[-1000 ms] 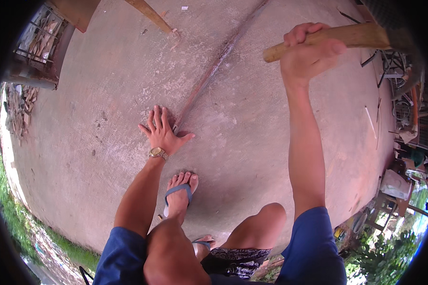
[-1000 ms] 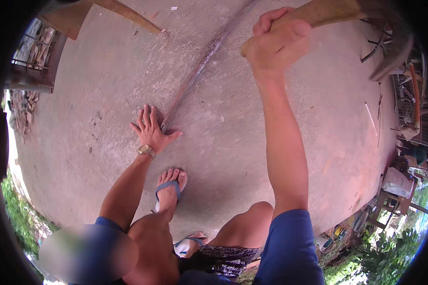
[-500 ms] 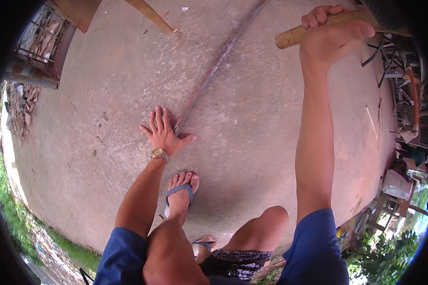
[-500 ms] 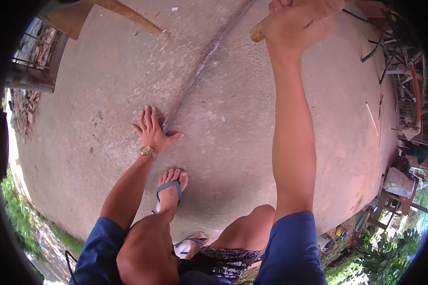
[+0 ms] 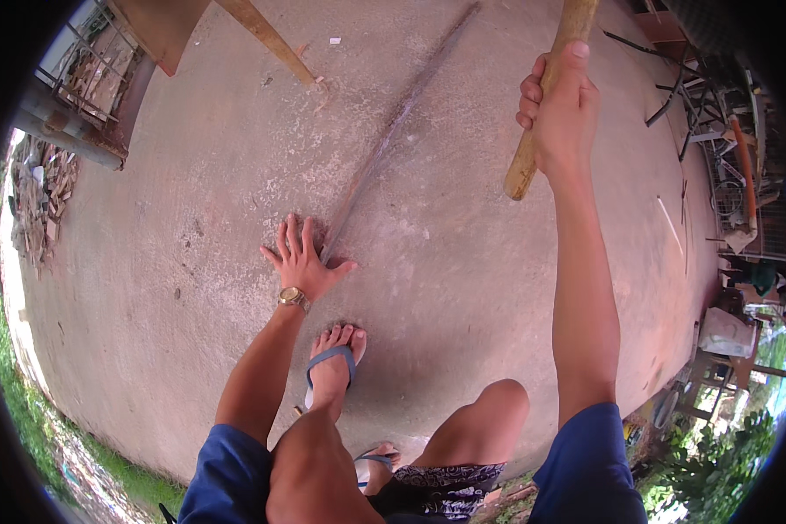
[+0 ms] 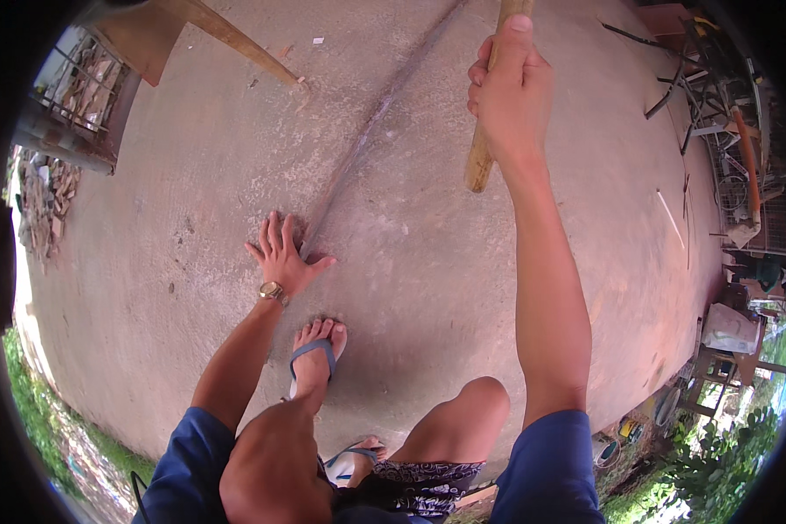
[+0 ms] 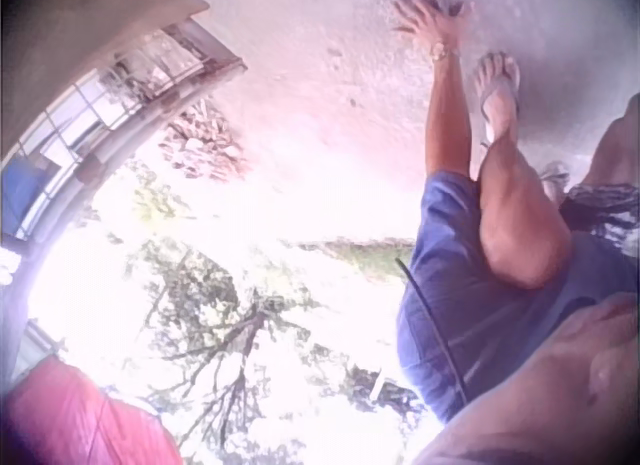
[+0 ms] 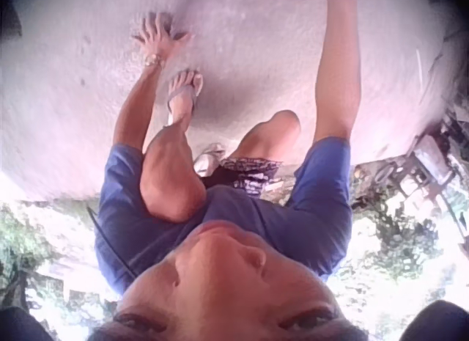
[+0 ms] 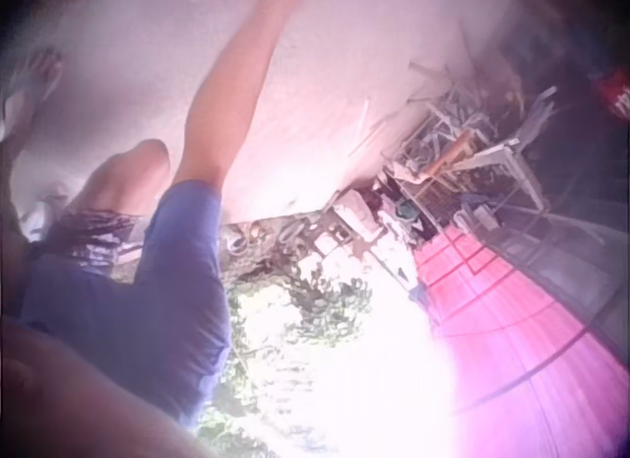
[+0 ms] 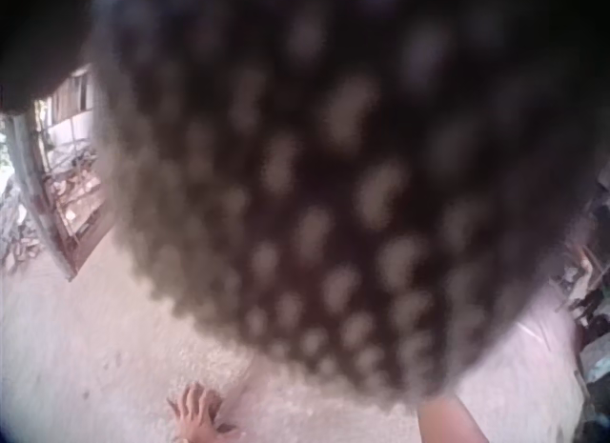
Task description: The person repeatedly strikes a long metal rod with a hammer on a concrete floor, rotating and repositioning the rod to shape it. The person occasionally lifts the rod to inspect its form before continuing to hammer it.
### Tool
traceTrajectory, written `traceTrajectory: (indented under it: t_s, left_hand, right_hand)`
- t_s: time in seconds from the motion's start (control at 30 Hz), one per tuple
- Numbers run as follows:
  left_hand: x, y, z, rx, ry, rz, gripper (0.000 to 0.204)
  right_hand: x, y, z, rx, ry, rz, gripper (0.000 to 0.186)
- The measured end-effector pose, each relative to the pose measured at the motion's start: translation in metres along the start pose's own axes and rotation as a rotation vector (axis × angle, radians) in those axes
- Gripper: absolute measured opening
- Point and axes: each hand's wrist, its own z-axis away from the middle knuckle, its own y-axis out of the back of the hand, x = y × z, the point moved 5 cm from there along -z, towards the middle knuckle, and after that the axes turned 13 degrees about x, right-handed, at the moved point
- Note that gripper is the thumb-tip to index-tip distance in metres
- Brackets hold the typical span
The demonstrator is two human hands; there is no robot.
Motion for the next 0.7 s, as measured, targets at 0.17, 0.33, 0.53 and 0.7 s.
traceTrajectory:
  t_s: [0.17, 0.33, 0.53, 0.7]
  left_hand:
    - [-0.058, 0.017, 0.107, -0.089, -0.020, -0.003, 0.061]
    - [-0.103, 0.026, 0.148, -0.077, -0.176, 0.176, 0.035]
    - [-0.042, 0.103, 0.106, -0.060, -0.159, 0.334, 0.027]
    - [0.059, 0.141, 0.040, -0.179, 0.036, 0.549, 0.026]
  right_hand:
    - [-0.011, 0.091, 0.115, 0.070, -0.369, 0.041, 0.068]
    - [0.066, 0.140, 0.252, 0.097, -0.872, 0.027, 0.070]
    - [0.101, 0.167, 0.323, 0.107, -1.128, -0.107, 0.067]
    - [0.091, 0.180, 0.328, 0.097, -1.152, -0.150, 0.066]
